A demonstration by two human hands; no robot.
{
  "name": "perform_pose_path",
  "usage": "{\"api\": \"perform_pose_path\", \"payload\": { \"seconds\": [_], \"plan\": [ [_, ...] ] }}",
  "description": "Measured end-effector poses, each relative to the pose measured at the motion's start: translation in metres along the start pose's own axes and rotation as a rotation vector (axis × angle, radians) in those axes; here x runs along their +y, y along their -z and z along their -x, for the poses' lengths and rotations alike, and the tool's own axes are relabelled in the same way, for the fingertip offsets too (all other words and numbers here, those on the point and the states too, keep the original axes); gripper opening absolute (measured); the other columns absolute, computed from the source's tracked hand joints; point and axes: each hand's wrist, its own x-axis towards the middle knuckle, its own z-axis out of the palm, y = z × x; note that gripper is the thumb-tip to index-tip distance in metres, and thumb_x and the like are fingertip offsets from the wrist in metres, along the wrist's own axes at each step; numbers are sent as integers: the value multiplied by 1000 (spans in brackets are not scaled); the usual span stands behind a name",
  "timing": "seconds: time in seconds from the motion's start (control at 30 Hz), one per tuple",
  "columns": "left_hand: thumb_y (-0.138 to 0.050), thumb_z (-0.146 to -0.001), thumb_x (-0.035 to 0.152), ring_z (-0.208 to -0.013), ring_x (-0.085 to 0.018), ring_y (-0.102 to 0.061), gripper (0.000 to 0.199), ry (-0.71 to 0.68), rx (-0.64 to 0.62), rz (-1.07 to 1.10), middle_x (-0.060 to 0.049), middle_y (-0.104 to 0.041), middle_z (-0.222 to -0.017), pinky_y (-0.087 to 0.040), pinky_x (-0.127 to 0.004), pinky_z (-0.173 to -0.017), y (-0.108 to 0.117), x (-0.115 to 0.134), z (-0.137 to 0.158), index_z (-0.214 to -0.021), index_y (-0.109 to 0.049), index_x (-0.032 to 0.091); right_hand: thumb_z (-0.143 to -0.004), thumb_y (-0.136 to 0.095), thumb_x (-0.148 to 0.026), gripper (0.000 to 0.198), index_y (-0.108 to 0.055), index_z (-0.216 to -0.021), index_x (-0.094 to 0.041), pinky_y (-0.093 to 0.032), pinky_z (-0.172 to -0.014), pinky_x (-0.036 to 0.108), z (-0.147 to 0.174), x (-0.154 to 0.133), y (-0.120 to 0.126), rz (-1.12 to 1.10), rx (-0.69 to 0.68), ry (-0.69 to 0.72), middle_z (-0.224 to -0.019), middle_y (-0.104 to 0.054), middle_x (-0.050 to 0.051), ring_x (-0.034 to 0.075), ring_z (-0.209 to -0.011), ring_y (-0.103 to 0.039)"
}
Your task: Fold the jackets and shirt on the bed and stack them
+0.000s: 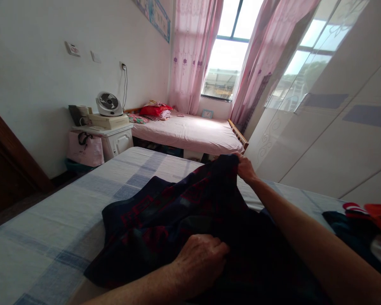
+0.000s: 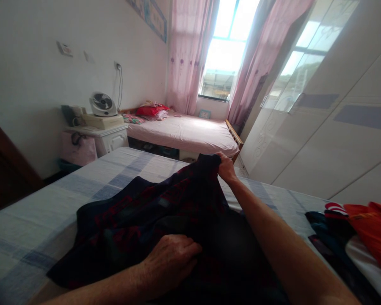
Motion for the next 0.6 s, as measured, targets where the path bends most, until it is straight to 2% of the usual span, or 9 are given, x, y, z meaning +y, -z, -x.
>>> {"api": "perform_pose_path", "payload": {
  "seconds": [0.03, 0.1, 0.2, 0.27, 0.37, 0.47, 0.53, 0.6],
  "plan": [
    [-53, -82, 21, -77, -17, -62, 15, 3, 1, 1, 1, -66, -83, -47, -27, -69, 0, 0, 0, -97, -56, 24, -76, -45, -13, 35, -60, -107, -20, -49, -79, 31, -4, -2, 0, 17, 67, 64, -91, -70, 4, 20, -85, -64],
    [-53, -82, 21, -77, -17, -62, 15, 1, 1, -2, 1, -66, -84, -47, -26, -69, 1, 0, 1, -97, -57, 24, -77, -45, -12, 41, -56, -116, -19, -48, -83, 34, -6, -4, 0, 36, 72, 122, -100, -69, 6, 21, -89, -64],
    [-52, -83, 20, -78, -17, -61, 13, -15, -4, -18, 0, -65, -82, -46, -26, -70, 3, 0, 1, -95, -57, 22, -74, -47, -10, 54, -47, -128, -17, -48, -87, 36, 7, -2, 3, 77, -8, 97, -117, -63, 12, 22, -93, -64],
    [-50, -84, 20, -79, -17, -61, 14, -19, -7, -23, -1, -65, -82, -46, -26, -70, 3, 1, 1, -95, -58, 22, -74, -47, -10, 58, -43, -131, -15, -48, -89, 37, 31, 5, 15, 100, -15, 66, -122, -60, 14, 22, -95, -64],
    [-47, -86, 22, -82, -16, -62, 18, -21, 2, 19, -1, -66, -85, -46, -25, -73, 6, 3, 0, -98, -60, 22, -78, -47, -18, 55, -42, -133, -16, -47, -92, 38, 84, 23, 51, 122, 11, 63, -125, -58, 12, 22, -103, -61],
    [-43, -88, 24, -84, -14, -63, 22, 8, 47, 87, 1, -66, -91, -46, -23, -76, 25, -3, 1, -100, -62, 24, -80, -46, -27, 52, -44, -131, -14, -40, -100, 42, 151, 52, 96, 274, 74, -11, -131, -53, 14, 26, -118, -52],
    [-40, -89, 28, -86, -14, -63, 26, 116, 143, 61, 1, -66, -97, -46, -24, -78, 47, -18, 7, -102, -63, 25, -81, -45, -34, 55, -44, -131, -11, -36, -104, 42, 196, 75, 122, 373, 98, -156, -134, -50, 17, 28, -123, -47],
    [-38, -88, 34, -91, -17, -62, 31, 302, 262, -62, -2, -64, -106, -46, -27, -82, 71, -45, 20, -105, -63, 24, -82, -44, -41, 60, -44, -132, -9, -36, -103, 42, 236, 98, 141, 413, 95, -361, -133, -50, 19, 29, -122, -47]
  ]
}}
